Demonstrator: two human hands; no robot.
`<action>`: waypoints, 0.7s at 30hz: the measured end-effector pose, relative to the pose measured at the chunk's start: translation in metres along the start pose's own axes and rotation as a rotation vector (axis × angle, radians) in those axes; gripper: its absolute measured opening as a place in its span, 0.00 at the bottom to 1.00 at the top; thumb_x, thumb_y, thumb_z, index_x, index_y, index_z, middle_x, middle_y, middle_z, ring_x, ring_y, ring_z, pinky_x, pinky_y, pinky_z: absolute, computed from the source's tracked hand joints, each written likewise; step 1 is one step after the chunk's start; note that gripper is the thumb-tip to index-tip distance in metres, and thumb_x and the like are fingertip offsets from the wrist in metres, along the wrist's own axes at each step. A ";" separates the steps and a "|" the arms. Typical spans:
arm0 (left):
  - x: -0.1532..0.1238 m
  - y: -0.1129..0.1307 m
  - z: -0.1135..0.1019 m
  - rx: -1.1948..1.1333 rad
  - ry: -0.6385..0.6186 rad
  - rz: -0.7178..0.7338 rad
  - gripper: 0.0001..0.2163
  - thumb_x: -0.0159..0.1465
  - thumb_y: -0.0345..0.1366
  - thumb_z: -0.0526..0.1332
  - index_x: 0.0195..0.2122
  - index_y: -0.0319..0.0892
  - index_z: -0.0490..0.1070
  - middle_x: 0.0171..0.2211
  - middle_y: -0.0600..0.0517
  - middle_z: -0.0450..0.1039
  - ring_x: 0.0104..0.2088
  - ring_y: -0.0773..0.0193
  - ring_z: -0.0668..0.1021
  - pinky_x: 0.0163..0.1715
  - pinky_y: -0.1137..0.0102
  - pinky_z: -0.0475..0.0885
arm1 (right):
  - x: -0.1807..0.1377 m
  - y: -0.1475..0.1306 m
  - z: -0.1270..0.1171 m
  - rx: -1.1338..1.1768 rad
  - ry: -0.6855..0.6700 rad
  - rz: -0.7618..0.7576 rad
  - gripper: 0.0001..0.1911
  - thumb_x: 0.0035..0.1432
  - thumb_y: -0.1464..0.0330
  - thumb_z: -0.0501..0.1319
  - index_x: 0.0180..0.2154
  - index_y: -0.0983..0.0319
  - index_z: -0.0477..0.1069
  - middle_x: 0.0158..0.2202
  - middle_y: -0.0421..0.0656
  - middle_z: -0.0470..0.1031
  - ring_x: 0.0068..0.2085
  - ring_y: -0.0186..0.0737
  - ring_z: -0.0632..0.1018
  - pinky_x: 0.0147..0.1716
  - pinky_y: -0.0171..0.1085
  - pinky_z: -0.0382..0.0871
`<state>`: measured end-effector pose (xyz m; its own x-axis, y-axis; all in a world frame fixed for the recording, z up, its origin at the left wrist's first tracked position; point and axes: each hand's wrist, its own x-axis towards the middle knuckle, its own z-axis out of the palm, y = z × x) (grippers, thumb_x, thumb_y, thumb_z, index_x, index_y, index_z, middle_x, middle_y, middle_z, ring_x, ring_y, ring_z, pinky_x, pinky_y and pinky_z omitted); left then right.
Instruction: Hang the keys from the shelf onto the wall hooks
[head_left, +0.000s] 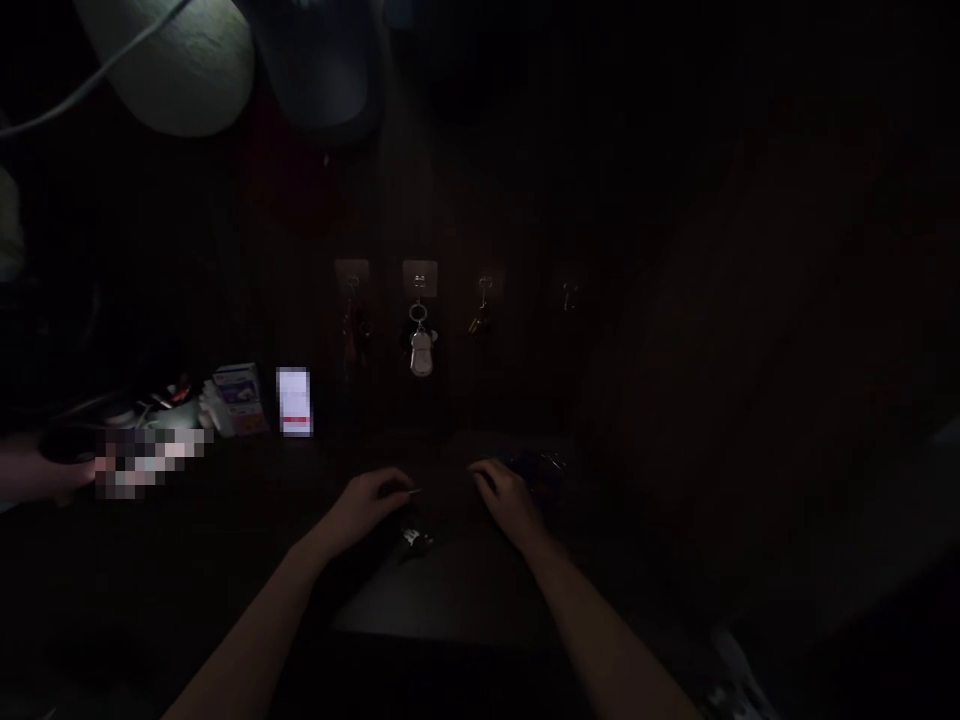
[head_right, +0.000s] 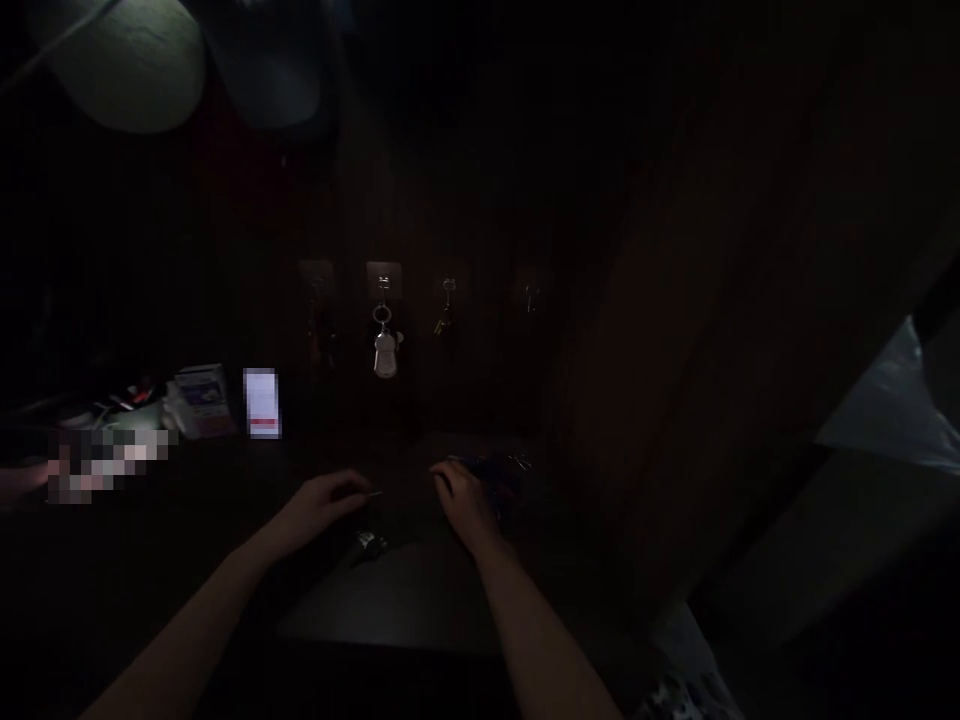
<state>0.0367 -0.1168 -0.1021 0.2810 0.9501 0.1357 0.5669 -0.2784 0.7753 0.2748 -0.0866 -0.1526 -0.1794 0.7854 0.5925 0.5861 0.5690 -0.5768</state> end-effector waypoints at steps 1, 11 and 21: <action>-0.005 0.004 0.003 0.007 -0.054 0.012 0.11 0.55 0.40 0.58 0.37 0.45 0.74 0.35 0.53 0.76 0.37 0.63 0.76 0.38 0.72 0.69 | 0.000 0.000 0.000 0.000 -0.003 -0.004 0.11 0.58 0.70 0.51 0.37 0.57 0.71 0.37 0.42 0.74 0.41 0.39 0.75 0.42 0.38 0.67; -0.006 0.003 0.028 0.126 -0.126 0.103 0.14 0.52 0.36 0.61 0.41 0.47 0.73 0.38 0.53 0.75 0.37 0.63 0.75 0.39 0.72 0.67 | -0.001 -0.001 0.000 -0.001 0.017 0.013 0.11 0.58 0.70 0.50 0.36 0.57 0.71 0.36 0.42 0.74 0.40 0.38 0.75 0.40 0.37 0.67; 0.040 0.000 0.061 0.179 0.047 0.181 0.15 0.53 0.28 0.59 0.43 0.46 0.71 0.43 0.51 0.75 0.45 0.60 0.74 0.47 0.68 0.66 | 0.000 0.002 0.001 -0.009 0.015 0.001 0.11 0.58 0.71 0.50 0.37 0.57 0.71 0.36 0.42 0.74 0.39 0.39 0.75 0.40 0.37 0.67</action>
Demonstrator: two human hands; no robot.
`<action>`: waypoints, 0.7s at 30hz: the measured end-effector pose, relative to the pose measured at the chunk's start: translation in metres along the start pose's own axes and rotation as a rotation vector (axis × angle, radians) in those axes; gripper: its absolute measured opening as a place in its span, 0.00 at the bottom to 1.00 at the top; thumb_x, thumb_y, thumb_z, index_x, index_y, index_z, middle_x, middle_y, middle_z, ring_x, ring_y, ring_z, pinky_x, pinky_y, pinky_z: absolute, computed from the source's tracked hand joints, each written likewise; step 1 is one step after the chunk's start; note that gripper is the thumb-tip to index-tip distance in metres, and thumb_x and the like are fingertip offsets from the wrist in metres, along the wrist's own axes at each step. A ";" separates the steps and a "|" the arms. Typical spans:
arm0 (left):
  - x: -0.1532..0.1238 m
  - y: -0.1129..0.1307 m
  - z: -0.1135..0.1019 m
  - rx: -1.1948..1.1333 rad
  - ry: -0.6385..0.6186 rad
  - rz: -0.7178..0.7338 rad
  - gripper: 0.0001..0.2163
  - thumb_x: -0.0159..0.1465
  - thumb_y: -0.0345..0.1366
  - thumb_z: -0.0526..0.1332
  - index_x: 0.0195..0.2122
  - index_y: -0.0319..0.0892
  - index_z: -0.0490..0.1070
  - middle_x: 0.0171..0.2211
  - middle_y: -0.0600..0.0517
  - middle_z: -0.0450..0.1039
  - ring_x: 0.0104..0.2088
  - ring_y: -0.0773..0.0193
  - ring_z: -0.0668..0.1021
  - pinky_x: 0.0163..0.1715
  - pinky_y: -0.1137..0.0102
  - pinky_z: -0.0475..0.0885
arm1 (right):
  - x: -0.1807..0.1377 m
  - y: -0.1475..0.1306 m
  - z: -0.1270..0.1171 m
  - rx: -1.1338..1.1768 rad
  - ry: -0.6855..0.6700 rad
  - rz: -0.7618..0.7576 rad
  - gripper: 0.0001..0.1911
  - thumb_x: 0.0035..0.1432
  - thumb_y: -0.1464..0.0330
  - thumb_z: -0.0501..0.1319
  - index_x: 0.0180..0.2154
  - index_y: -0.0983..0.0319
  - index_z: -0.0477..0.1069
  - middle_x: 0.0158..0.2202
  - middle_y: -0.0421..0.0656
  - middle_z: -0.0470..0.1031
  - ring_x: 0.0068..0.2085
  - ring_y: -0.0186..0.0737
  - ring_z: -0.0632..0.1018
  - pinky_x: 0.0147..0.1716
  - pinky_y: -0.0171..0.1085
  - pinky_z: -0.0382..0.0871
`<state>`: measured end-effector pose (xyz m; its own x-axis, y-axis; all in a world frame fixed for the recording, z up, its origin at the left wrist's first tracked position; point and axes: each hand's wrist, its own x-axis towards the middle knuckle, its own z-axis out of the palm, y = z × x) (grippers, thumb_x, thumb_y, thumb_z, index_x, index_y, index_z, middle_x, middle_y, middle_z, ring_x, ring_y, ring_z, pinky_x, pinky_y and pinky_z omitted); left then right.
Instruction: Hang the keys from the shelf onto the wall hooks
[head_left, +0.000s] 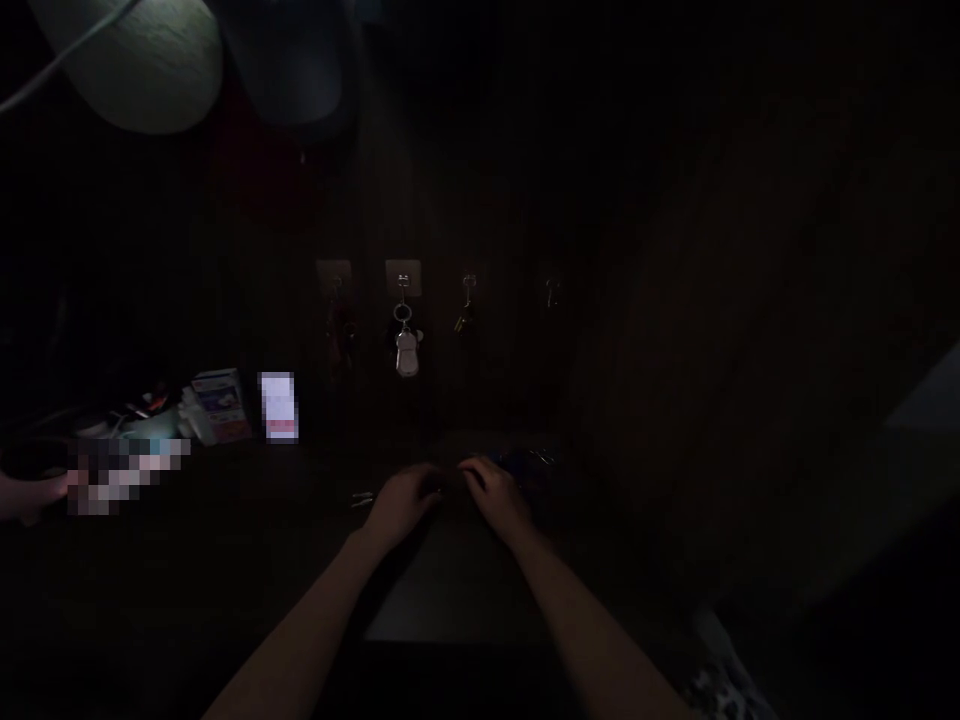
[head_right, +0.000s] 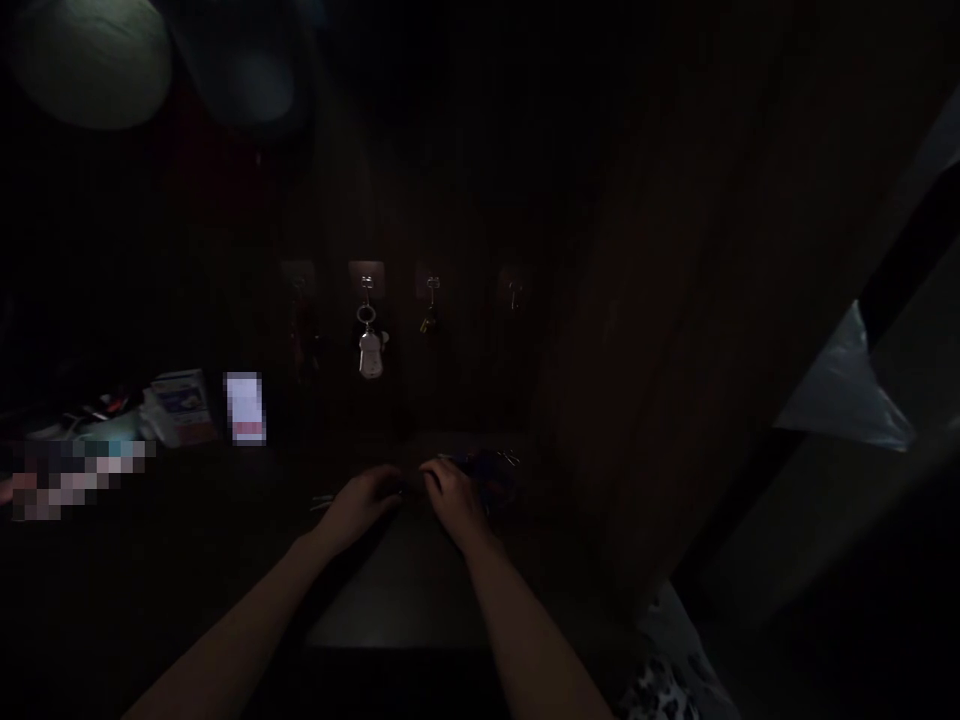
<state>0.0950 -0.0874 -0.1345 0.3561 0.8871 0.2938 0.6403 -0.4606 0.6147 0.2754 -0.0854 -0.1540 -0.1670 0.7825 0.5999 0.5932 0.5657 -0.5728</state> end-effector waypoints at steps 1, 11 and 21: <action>0.004 -0.001 0.003 0.011 0.021 -0.002 0.16 0.53 0.27 0.59 0.43 0.45 0.70 0.43 0.50 0.74 0.45 0.60 0.74 0.47 0.68 0.66 | 0.000 0.000 0.000 -0.004 -0.003 0.002 0.11 0.58 0.71 0.50 0.37 0.58 0.71 0.36 0.42 0.74 0.39 0.39 0.75 0.40 0.37 0.67; 0.025 -0.003 0.025 -0.137 0.281 0.036 0.13 0.56 0.28 0.55 0.43 0.43 0.66 0.39 0.51 0.72 0.39 0.65 0.74 0.42 0.69 0.68 | 0.003 -0.001 0.000 -0.018 -0.033 0.024 0.10 0.58 0.72 0.51 0.36 0.59 0.71 0.36 0.43 0.75 0.39 0.39 0.75 0.41 0.37 0.66; 0.015 0.002 0.028 -0.298 0.379 0.138 0.08 0.58 0.35 0.58 0.39 0.44 0.65 0.35 0.53 0.71 0.37 0.65 0.75 0.40 0.69 0.70 | 0.008 -0.010 0.005 0.275 -0.007 0.173 0.12 0.57 0.65 0.54 0.38 0.60 0.74 0.40 0.45 0.76 0.44 0.41 0.75 0.46 0.40 0.65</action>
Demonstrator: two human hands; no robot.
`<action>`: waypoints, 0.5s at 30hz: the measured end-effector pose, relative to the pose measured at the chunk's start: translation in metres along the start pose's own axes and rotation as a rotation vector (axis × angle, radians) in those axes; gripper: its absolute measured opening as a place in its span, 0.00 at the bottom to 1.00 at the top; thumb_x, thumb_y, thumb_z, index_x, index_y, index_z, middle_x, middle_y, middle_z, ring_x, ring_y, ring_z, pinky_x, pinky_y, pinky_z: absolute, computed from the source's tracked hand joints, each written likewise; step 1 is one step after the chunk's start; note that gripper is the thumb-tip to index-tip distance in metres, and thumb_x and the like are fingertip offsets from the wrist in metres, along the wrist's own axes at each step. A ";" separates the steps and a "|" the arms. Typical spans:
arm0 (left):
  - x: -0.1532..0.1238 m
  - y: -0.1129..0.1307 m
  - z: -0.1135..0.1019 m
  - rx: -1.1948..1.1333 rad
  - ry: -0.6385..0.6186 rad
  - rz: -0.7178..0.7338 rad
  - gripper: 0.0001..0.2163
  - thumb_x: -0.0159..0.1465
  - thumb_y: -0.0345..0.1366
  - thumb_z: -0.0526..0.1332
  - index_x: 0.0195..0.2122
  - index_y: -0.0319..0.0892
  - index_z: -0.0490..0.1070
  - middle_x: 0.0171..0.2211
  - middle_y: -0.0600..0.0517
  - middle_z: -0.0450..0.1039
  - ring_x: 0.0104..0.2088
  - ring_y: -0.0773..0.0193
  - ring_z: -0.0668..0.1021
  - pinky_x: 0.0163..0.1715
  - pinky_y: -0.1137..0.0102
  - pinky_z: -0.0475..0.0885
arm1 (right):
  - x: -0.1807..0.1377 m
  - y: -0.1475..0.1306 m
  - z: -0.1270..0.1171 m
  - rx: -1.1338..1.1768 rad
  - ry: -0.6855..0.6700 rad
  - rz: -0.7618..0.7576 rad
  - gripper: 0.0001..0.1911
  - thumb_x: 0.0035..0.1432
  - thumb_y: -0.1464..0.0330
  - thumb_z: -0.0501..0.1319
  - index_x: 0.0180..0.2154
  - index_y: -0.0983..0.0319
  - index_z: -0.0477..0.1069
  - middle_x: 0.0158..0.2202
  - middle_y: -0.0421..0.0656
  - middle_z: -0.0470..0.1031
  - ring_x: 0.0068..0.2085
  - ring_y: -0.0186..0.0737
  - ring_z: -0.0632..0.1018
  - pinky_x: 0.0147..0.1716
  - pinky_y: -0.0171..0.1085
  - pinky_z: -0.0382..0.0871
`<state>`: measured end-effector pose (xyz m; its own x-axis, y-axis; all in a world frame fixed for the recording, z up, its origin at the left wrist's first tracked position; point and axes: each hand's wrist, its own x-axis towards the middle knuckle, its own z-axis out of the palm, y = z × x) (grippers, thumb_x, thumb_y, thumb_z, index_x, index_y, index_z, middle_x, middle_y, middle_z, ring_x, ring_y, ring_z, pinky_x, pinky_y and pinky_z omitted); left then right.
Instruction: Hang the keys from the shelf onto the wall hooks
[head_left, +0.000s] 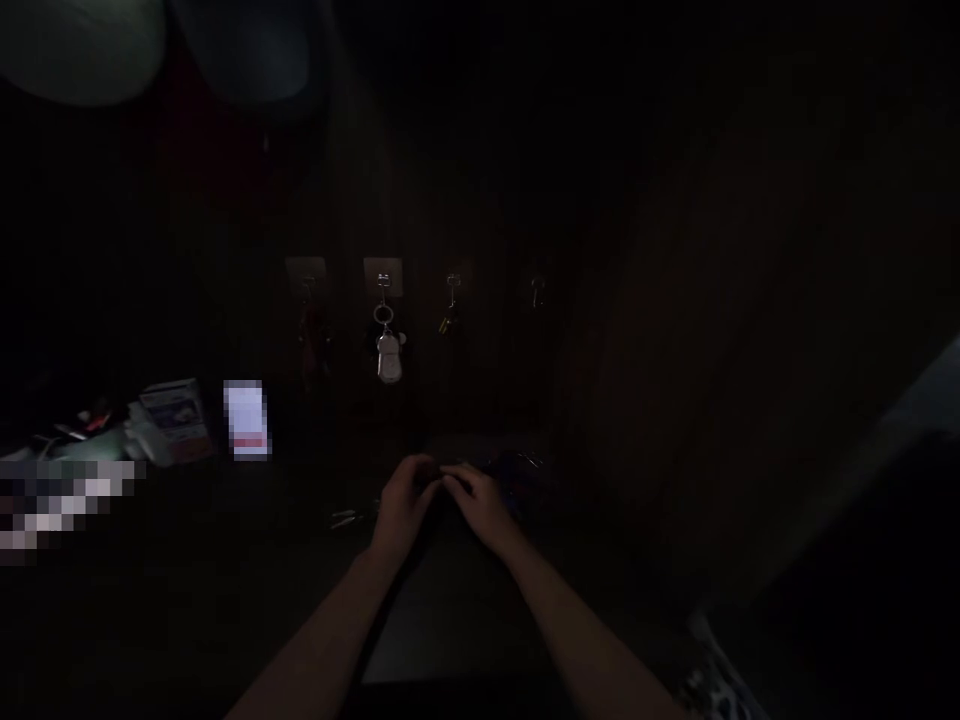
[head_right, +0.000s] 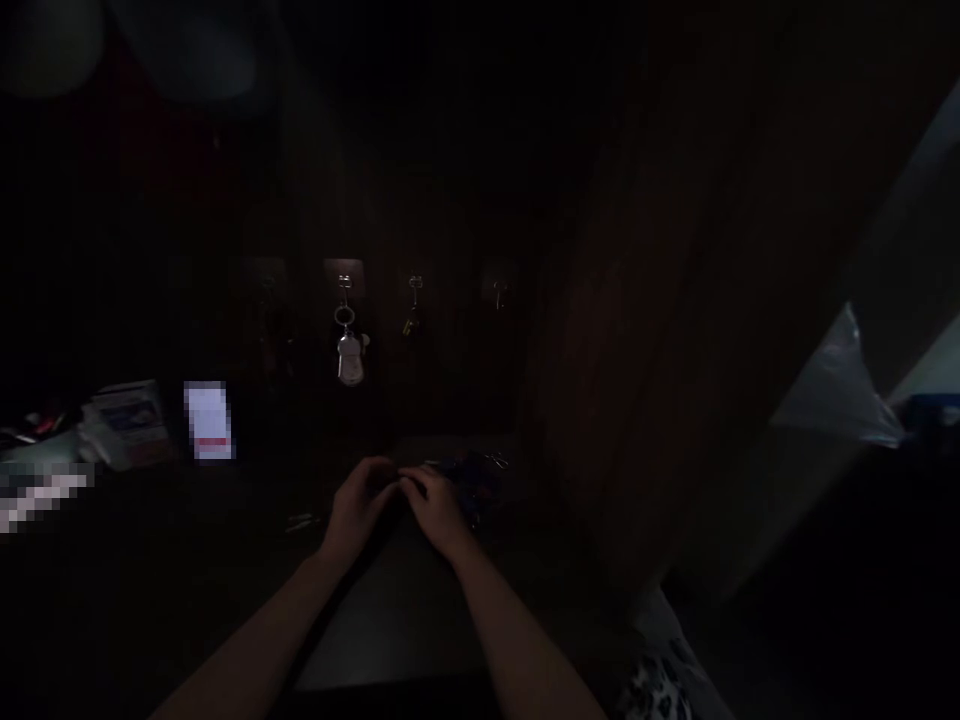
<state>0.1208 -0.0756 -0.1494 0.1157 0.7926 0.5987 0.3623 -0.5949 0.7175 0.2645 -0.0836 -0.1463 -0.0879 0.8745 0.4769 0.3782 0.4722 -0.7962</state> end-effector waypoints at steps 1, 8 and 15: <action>0.000 0.000 0.000 -0.014 -0.002 0.011 0.08 0.58 0.35 0.58 0.39 0.44 0.65 0.35 0.53 0.71 0.37 0.65 0.75 0.40 0.69 0.71 | 0.001 -0.002 0.001 0.052 0.009 0.025 0.13 0.57 0.64 0.54 0.37 0.59 0.75 0.40 0.45 0.76 0.44 0.42 0.75 0.46 0.40 0.65; 0.000 0.006 0.000 -0.112 -0.094 0.031 0.11 0.58 0.34 0.59 0.43 0.46 0.66 0.39 0.53 0.73 0.40 0.65 0.76 0.43 0.69 0.70 | 0.006 -0.004 0.000 0.341 0.134 0.235 0.10 0.49 0.61 0.61 0.30 0.59 0.74 0.32 0.41 0.77 0.39 0.42 0.75 0.41 0.38 0.65; 0.003 0.009 0.000 -0.163 0.110 -0.120 0.12 0.59 0.38 0.58 0.43 0.43 0.68 0.41 0.49 0.73 0.43 0.61 0.76 0.44 0.67 0.69 | 0.009 0.000 -0.002 0.622 0.200 0.356 0.08 0.44 0.62 0.63 0.25 0.59 0.72 0.28 0.38 0.73 0.32 0.36 0.72 0.27 0.32 0.62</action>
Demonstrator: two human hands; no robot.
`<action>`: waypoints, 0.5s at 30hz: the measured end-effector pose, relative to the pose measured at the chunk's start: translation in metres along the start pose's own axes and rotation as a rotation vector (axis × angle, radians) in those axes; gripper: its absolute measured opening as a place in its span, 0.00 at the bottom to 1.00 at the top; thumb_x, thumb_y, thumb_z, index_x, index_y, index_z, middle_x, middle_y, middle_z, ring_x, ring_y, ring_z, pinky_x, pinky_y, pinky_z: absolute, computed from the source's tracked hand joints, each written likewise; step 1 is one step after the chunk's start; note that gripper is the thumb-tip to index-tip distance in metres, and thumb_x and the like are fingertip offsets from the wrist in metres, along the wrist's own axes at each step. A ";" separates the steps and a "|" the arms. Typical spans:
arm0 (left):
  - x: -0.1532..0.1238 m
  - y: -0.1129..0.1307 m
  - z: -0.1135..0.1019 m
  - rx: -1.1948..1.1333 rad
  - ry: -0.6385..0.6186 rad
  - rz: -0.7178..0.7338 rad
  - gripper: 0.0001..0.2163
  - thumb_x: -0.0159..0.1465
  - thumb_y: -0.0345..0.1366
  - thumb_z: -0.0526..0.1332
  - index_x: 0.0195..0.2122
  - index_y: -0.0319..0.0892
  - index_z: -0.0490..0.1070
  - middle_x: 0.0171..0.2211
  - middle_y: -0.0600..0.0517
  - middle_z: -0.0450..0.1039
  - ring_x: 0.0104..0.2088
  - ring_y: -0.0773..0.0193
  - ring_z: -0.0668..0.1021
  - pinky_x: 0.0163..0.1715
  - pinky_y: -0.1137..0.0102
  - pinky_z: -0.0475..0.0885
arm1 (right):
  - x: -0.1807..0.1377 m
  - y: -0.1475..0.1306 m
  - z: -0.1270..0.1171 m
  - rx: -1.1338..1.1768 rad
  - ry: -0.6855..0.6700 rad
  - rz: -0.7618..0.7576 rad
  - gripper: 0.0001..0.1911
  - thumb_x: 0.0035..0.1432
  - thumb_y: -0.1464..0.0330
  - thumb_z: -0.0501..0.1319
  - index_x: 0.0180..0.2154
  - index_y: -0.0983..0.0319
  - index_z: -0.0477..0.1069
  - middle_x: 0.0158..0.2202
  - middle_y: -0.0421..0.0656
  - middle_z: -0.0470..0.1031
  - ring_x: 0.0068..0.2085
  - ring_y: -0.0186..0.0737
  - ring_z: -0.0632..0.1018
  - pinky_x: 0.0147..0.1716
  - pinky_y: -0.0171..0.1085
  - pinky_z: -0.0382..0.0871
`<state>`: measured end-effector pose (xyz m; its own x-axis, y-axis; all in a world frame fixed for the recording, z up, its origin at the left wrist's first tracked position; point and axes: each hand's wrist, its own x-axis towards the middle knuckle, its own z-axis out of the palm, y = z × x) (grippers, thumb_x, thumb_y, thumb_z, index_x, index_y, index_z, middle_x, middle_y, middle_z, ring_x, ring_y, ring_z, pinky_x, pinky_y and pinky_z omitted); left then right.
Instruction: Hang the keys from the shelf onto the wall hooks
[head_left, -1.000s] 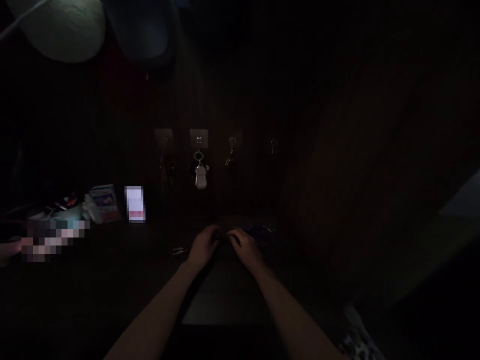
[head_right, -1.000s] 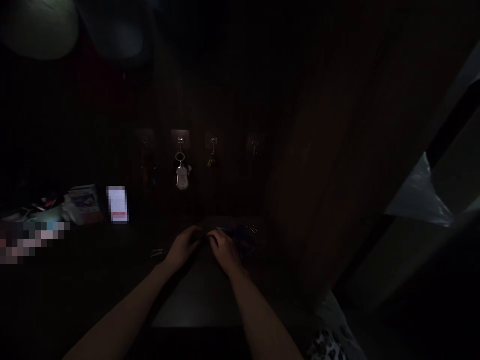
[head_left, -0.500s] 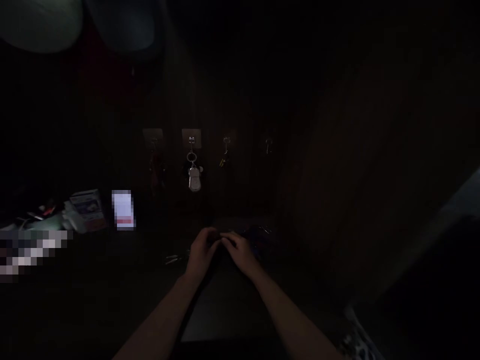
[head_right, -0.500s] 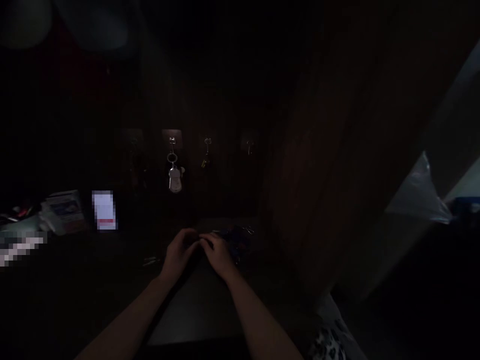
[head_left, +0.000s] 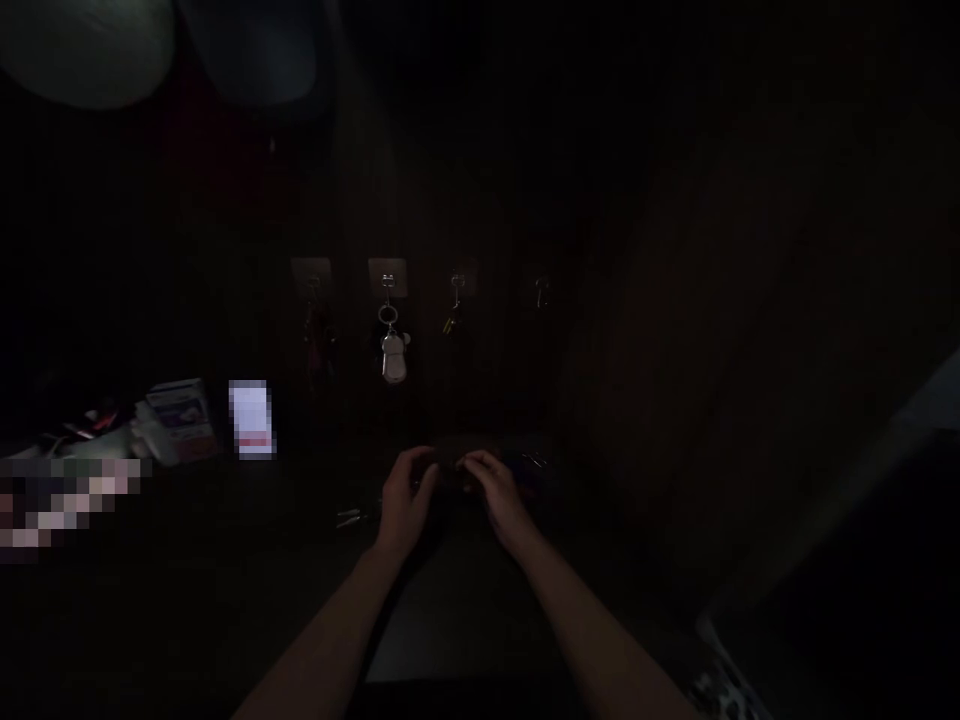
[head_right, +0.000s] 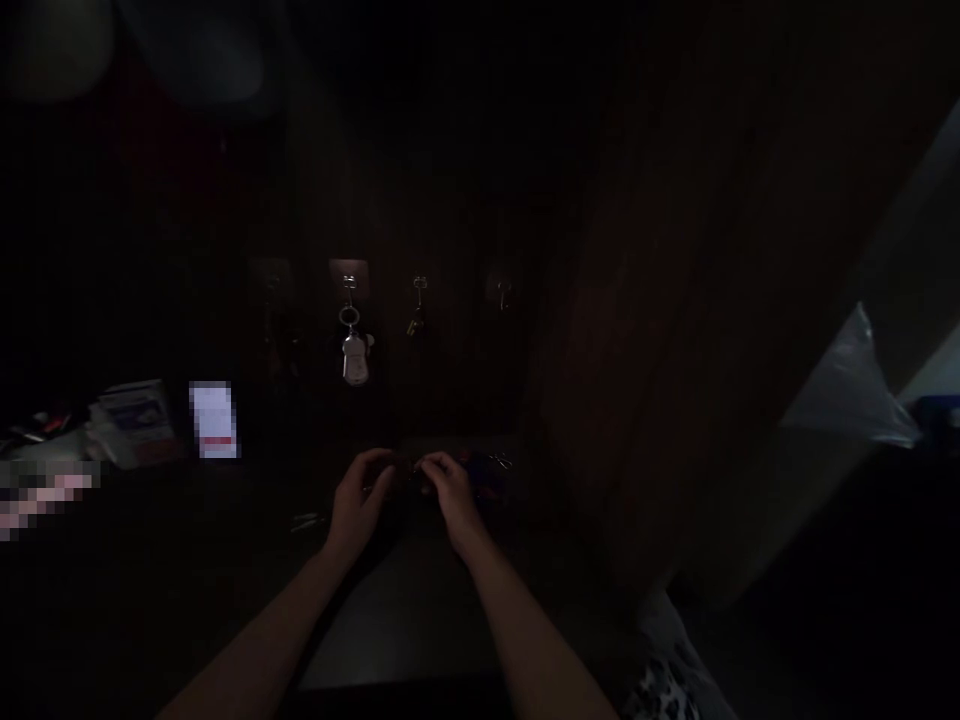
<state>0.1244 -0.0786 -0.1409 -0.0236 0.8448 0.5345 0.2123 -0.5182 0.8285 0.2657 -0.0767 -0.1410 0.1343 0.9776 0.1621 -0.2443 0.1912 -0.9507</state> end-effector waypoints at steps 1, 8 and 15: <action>0.001 0.000 -0.001 0.005 0.008 -0.019 0.12 0.60 0.38 0.56 0.44 0.43 0.68 0.43 0.49 0.73 0.45 0.61 0.75 0.46 0.66 0.68 | -0.001 -0.001 0.001 0.042 -0.007 0.013 0.07 0.44 0.62 0.63 0.25 0.59 0.71 0.28 0.38 0.73 0.32 0.36 0.71 0.26 0.31 0.62; 0.006 -0.002 -0.003 -0.113 -0.262 -0.127 0.16 0.62 0.41 0.53 0.48 0.44 0.68 0.48 0.50 0.72 0.50 0.61 0.72 0.52 0.67 0.63 | -0.006 -0.008 0.004 0.241 -0.078 0.066 0.07 0.44 0.63 0.64 0.26 0.59 0.70 0.28 0.37 0.72 0.30 0.33 0.72 0.26 0.31 0.62; 0.005 0.000 0.000 -0.195 -0.266 -0.152 0.13 0.56 0.38 0.60 0.42 0.43 0.71 0.41 0.50 0.75 0.43 0.62 0.76 0.46 0.68 0.68 | -0.005 -0.010 0.002 0.259 -0.063 0.037 0.09 0.43 0.62 0.65 0.26 0.59 0.70 0.28 0.37 0.70 0.29 0.33 0.71 0.25 0.31 0.60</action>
<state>0.1248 -0.0740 -0.1380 0.2201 0.9059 0.3617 0.0350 -0.3779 0.9252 0.2653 -0.0831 -0.1316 0.0629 0.9863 0.1525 -0.4866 0.1637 -0.8582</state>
